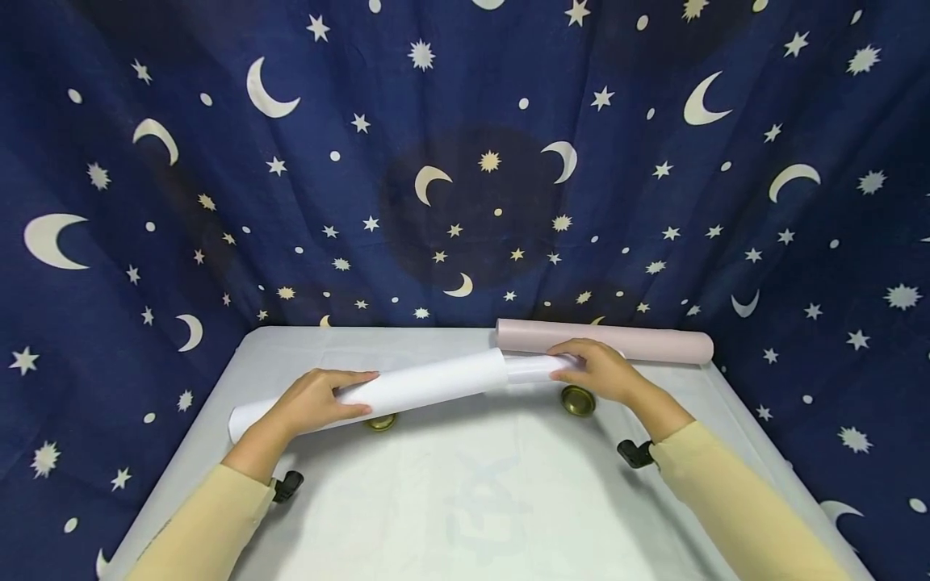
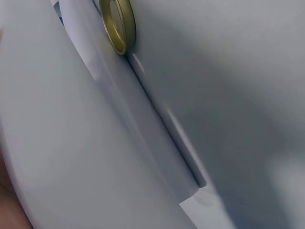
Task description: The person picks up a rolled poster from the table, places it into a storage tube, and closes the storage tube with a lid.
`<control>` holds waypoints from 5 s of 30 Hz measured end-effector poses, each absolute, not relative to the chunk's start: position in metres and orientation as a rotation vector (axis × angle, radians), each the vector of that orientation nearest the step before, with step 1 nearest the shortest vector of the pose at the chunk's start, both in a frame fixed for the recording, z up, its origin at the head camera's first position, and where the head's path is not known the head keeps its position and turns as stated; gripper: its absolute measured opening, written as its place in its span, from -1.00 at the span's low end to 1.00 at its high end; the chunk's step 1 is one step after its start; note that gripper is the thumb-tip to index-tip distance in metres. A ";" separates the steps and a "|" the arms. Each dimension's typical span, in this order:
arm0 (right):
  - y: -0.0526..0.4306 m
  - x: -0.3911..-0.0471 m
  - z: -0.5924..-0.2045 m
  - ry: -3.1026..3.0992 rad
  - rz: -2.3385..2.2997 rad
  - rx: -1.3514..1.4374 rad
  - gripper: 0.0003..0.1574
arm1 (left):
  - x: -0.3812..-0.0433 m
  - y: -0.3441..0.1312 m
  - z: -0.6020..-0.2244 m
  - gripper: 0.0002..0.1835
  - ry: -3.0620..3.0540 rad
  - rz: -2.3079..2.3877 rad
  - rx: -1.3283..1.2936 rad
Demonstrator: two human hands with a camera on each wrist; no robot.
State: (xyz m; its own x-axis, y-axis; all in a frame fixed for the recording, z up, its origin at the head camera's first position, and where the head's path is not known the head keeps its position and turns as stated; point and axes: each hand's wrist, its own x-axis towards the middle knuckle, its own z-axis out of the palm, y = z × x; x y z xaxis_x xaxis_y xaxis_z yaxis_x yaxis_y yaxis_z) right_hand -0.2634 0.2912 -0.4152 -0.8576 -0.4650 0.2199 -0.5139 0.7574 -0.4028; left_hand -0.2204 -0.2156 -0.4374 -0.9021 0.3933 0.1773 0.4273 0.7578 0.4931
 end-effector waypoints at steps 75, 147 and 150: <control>0.332 -0.255 -0.428 -2.735 0.897 0.704 -0.38 | -0.212 -0.214 -0.445 -0.37 -2.829 -0.723 -0.680; 0.298 -0.245 -0.444 -2.570 1.785 0.623 -0.45 | -0.210 -0.199 -0.451 -0.38 -2.817 -0.773 -0.657; 0.294 -0.246 -0.446 -2.575 1.808 0.615 -0.44 | -0.210 -0.198 -0.451 -0.38 -2.814 -0.783 -0.663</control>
